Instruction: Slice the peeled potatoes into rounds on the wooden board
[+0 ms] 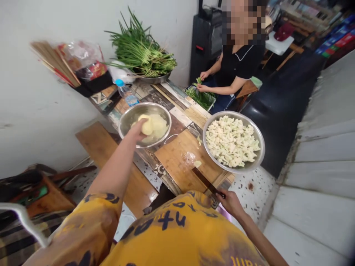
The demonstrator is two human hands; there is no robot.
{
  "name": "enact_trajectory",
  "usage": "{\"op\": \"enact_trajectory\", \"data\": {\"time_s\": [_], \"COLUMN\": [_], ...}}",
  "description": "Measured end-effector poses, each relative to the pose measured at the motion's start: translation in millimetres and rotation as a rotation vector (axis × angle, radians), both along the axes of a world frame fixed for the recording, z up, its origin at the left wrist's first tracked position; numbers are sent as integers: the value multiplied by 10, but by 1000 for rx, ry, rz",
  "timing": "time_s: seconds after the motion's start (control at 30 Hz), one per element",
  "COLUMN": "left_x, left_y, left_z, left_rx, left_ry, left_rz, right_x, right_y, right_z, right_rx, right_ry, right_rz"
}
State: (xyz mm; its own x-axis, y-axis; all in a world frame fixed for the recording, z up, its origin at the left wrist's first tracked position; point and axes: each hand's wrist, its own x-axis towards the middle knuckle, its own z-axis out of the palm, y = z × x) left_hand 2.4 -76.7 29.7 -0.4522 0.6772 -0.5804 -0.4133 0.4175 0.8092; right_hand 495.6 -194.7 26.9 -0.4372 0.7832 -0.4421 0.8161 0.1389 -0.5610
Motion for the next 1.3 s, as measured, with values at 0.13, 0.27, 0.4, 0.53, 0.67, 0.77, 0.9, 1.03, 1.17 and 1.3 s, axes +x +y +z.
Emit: {"op": "enact_trajectory", "data": {"time_s": [0.13, 0.27, 0.4, 0.53, 0.67, 0.77, 0.9, 1.03, 1.17, 1.3], "left_x": [225, 570, 1016, 1583, 2086, 2248, 2178, 2035, 1999, 2044], "left_y": [-151, -201, -179, -338, -692, -938, -1112, -1169, -1174, -1154], "left_z": [248, 254, 75, -142, -393, -525, -516, -429, -440, -431], "left_rx": [103, 139, -5, 38, 52, 46, 185, 438, 447, 270], "left_ry": [-148, -51, 466, 911, 1021, 1097, 1166, 1295, 1326, 1353], "left_rz": [-73, -289, -534, -902, -956, -941, -1105, -1365, -1499, -1410], "right_x": [33, -78, -207, -302, -396, -468, -516, -503, -503, -540], "right_y": [80, 189, 233, 194, 108, 61, 43, 12, -23, -19], "right_z": [-112, -98, -48, -49, -39, 0, 79, 169, 215, 194], "right_rx": [-16, 75, 123, 82, 40, 45, 23, 42, 46, 28], "right_ry": [-20, -113, -196, -295, -392, -446, -457, -450, -424, -377], "right_rz": [-15, -29, -3, 5, 9, 22, 15, 66, 120, 104]}}
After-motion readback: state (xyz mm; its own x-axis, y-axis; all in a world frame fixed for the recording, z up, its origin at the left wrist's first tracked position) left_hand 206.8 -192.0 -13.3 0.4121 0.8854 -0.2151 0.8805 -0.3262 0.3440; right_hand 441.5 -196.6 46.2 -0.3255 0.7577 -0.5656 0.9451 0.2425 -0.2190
